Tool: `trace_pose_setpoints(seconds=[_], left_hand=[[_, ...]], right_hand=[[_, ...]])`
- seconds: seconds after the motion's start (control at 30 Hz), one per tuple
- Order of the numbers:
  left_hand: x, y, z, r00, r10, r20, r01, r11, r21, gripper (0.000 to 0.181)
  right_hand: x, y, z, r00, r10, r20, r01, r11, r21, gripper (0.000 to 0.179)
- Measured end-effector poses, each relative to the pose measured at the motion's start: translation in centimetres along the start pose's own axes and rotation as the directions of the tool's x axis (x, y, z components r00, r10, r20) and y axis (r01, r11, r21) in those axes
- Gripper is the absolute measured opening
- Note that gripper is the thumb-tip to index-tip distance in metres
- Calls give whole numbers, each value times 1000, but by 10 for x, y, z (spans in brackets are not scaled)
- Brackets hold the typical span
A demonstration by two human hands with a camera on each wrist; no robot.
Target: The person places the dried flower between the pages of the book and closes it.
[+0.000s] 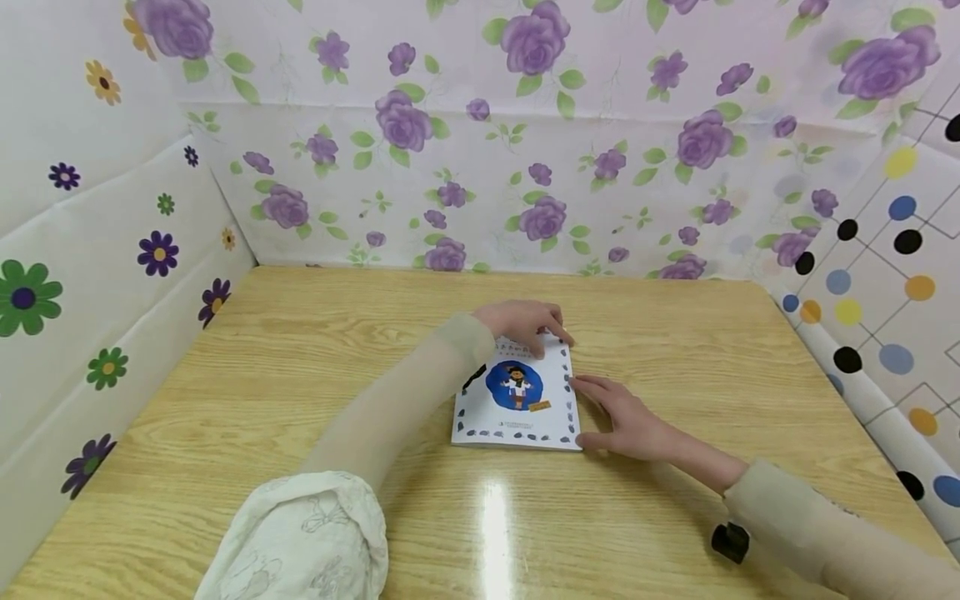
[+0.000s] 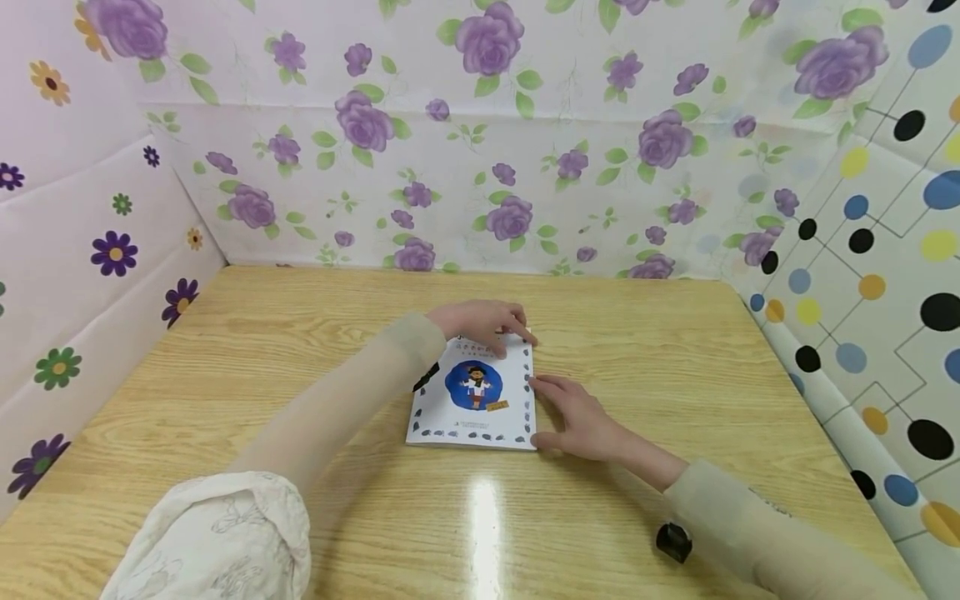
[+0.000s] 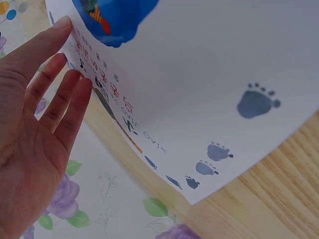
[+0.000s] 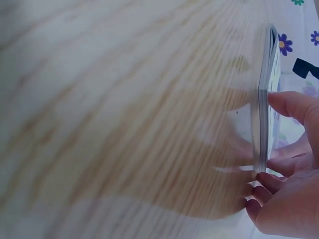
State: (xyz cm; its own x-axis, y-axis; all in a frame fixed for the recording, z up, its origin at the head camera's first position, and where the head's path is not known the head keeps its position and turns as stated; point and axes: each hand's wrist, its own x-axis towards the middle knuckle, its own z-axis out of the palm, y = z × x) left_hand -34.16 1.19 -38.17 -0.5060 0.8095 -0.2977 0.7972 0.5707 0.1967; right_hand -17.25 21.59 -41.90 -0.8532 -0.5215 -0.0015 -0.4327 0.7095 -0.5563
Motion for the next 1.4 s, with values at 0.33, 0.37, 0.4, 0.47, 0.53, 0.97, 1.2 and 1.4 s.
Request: trace_pose_setpoints(seconds=[0.33,0.37,0.4,0.47,0.53,0.97,1.2,1.4], left_hand=[[-1,-1,0,1000,5,4,-5,1000,5,52],[-1,-1,0,1000,5,4,-5,1000,5,52],[-1,0,0,1000,5,4,-5,1000,4,52],[-2,0,0,1000,3,3,-3,1000,-2,53],[-3,0,1,1000,-2,3,2,1000,-10,53],[-9,1,0,1000,29,-12,-29,999,-26,52],[-10,1,0,1000,28,-11,-28,999,-19,52],[-14,-2,-1,1000,9,-28,-10,998,-68,51]], right_hand=[[-1,-1,0,1000,-16,-2,16,1000,0,77],[-1,0,0,1000,-21,-5,21,1000,-2,77],[-2,-1,0,1000,-25,-8,24,1000,-3,77],[-2,0,1,1000,-22,-9,22,1000,1,77],[-2,2,2,1000,-21,-8,21,1000,-3,77],[-1,10,6,1000,-3,-6,3,1000,0,79],[-1,9,6,1000,9,2,-9,1000,8,79],[-1,7,4,1000,3,-5,-3,1000,-2,78]])
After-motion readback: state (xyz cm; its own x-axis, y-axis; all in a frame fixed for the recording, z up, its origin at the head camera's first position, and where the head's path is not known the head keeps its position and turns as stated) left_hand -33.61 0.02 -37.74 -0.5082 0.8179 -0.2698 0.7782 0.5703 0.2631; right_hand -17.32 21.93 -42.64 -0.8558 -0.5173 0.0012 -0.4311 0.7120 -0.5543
